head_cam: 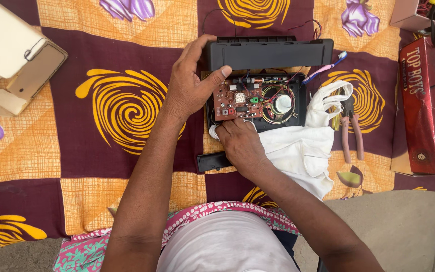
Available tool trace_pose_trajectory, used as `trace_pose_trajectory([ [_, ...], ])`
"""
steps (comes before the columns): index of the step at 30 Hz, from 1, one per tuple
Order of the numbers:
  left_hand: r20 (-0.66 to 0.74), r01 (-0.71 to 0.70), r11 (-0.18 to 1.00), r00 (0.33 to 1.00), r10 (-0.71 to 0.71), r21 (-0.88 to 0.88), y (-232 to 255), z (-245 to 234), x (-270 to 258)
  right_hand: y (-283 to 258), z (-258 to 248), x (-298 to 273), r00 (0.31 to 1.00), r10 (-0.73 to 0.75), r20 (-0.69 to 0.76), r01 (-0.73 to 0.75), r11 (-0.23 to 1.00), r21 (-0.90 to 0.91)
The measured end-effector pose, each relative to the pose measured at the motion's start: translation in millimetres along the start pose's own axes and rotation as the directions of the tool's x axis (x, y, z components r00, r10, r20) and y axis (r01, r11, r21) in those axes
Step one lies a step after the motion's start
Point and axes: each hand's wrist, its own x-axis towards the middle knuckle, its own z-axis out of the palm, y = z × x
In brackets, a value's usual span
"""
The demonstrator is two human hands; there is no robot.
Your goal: The person cleans the internal components of a disassembled portable radio using a white cloth. They then manipulate and connect wires to the circuit board, specifically focusing on the speaker and battery connections. Finally, the person closes the radio casing.
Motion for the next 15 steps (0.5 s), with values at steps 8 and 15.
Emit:
trace_pose_trajectory([
  [8, -0.002, 0.019, 1.0, 1.0, -0.019, 0.02, -2.2, -0.1, 0.6, -0.8, 14.0, -6.5, 0.991, 0.105, -0.086, -0.1, 0.993, 0.058],
  [15, 0.005, 0.042, 0.998, 0.999, -0.042, 0.045, 3.5, 2.3, 10.0, 5.5, -3.7, -20.3, 0.971, 0.186, -0.151, -0.11, 0.907, 0.406],
])
